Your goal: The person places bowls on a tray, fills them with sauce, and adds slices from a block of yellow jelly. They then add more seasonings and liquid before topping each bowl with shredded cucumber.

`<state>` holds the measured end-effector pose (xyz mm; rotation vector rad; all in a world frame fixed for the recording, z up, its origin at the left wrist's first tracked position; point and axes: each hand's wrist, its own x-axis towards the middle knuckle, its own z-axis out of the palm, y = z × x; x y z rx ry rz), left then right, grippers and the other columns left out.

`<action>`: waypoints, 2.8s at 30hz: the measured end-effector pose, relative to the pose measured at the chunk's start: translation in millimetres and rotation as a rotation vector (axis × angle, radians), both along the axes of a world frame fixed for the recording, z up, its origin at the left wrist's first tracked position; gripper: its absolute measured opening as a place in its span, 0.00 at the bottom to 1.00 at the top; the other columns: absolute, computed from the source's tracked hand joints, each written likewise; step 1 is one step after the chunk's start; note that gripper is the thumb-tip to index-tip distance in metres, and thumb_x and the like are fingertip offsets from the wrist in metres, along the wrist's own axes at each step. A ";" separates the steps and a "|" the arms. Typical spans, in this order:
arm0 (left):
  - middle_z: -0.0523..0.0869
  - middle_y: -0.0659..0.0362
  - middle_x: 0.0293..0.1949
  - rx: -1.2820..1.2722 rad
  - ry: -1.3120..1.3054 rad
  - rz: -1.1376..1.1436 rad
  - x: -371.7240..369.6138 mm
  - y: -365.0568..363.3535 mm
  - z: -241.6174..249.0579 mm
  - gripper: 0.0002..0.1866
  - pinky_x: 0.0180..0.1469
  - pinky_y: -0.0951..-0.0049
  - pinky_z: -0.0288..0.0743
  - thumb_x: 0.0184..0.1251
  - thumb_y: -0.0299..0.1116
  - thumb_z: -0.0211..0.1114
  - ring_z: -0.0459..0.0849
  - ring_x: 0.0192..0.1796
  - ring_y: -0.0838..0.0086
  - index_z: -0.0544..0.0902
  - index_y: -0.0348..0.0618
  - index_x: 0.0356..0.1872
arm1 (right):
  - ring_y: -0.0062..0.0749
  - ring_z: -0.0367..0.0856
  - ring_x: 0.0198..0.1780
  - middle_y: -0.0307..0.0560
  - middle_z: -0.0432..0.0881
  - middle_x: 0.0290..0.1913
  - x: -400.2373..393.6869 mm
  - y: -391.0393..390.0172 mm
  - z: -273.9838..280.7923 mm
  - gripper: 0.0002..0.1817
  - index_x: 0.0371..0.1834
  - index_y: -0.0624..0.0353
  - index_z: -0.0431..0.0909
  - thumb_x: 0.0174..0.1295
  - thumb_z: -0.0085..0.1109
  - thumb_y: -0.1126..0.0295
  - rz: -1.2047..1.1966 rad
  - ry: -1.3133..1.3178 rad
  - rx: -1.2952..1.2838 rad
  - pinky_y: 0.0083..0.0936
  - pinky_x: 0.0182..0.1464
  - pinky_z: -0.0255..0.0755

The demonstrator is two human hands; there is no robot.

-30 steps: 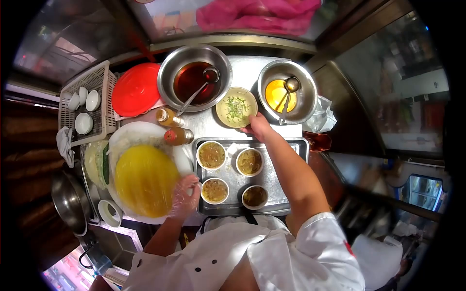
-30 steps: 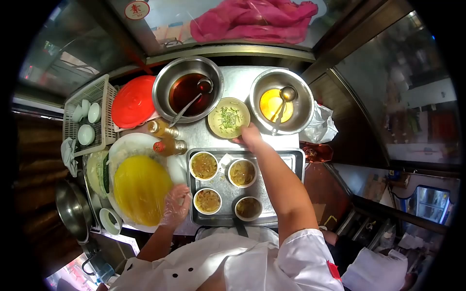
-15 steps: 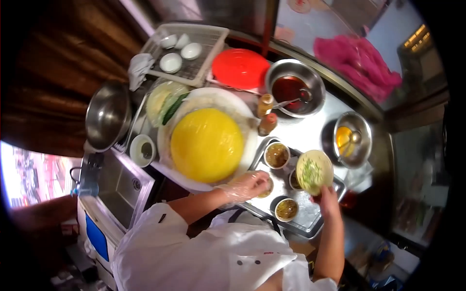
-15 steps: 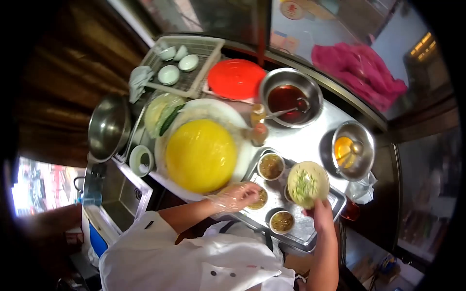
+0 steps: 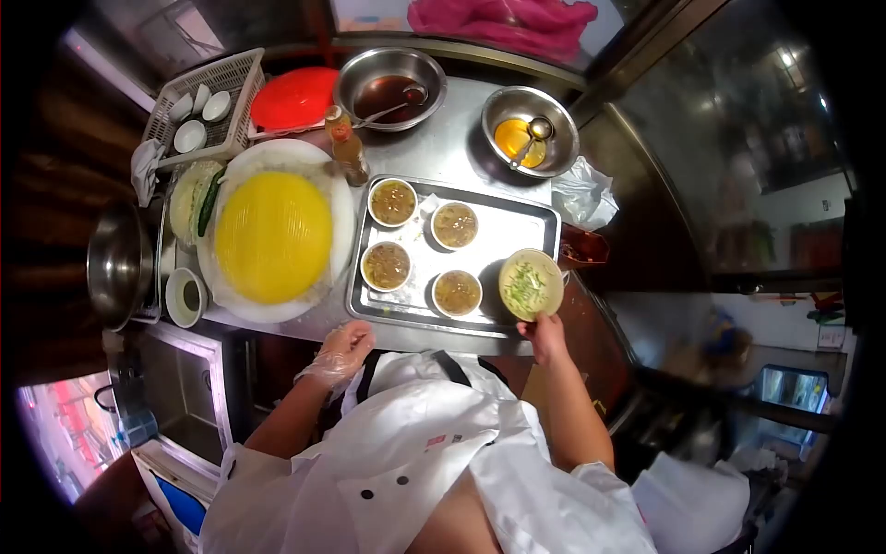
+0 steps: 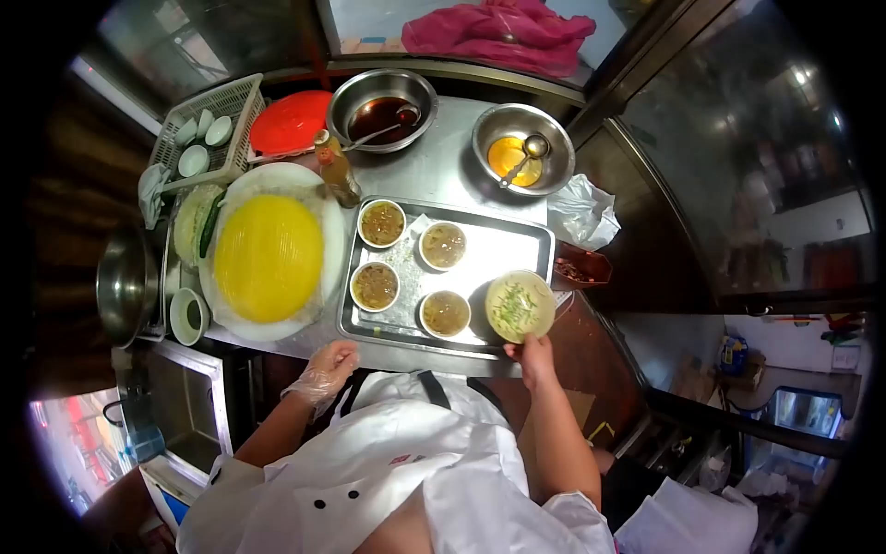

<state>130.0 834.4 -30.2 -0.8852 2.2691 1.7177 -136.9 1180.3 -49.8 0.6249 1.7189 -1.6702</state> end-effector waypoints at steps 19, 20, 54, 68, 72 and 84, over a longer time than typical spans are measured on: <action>0.89 0.44 0.41 -0.787 -0.169 0.554 77.4 -220.5 12.4 0.13 0.47 0.55 0.82 0.73 0.40 0.61 0.89 0.45 0.50 0.85 0.45 0.49 | 0.28 0.80 0.30 0.41 0.77 0.37 66.2 34.2 -6.0 0.10 0.46 0.54 0.73 0.76 0.57 0.59 -0.030 0.046 -0.103 0.25 0.28 0.75; 0.89 0.43 0.41 -0.922 -0.117 0.539 73.8 -262.1 5.5 0.13 0.49 0.51 0.81 0.73 0.39 0.60 0.88 0.46 0.47 0.84 0.45 0.50 | 0.30 0.80 0.29 0.40 0.78 0.35 79.5 29.1 0.8 0.09 0.43 0.54 0.73 0.76 0.57 0.61 -0.024 0.041 -0.012 0.25 0.27 0.75; 0.85 0.54 0.43 0.400 0.027 0.553 -223.2 -436.2 -41.8 0.28 0.41 0.59 0.78 0.70 0.53 0.71 0.83 0.40 0.68 0.76 0.41 0.56 | 0.25 0.75 0.25 0.40 0.77 0.30 182.4 -273.9 130.9 0.08 0.46 0.56 0.71 0.74 0.61 0.68 -0.097 0.243 -0.060 0.25 0.26 0.74; 0.85 0.58 0.38 0.239 0.511 0.805 -189.8 -449.7 -27.6 0.12 0.31 0.70 0.81 0.76 0.35 0.63 0.84 0.28 0.73 0.79 0.42 0.55 | 0.28 0.73 0.23 0.44 0.76 0.29 220.6 -195.9 73.2 0.12 0.41 0.57 0.72 0.73 0.63 0.62 -0.253 0.047 0.113 0.28 0.23 0.71; 0.85 0.57 0.42 0.461 0.468 0.983 -125.3 -446.2 45.2 0.15 0.42 0.73 0.82 0.78 0.40 0.63 0.87 0.41 0.74 0.79 0.41 0.55 | 0.28 0.74 0.24 0.45 0.77 0.29 202.1 -222.4 73.3 0.12 0.40 0.59 0.73 0.73 0.62 0.63 -0.173 0.076 0.078 0.28 0.24 0.72; 0.76 0.44 0.70 -0.781 -0.368 -0.046 -268.5 -491.9 -34.9 0.28 0.71 0.54 0.72 0.67 0.31 0.61 0.77 0.71 0.50 0.73 0.37 0.69 | 0.29 0.77 0.25 0.46 0.80 0.32 208.4 -210.5 78.8 0.11 0.43 0.61 0.76 0.74 0.63 0.64 -0.181 0.060 0.061 0.30 0.24 0.75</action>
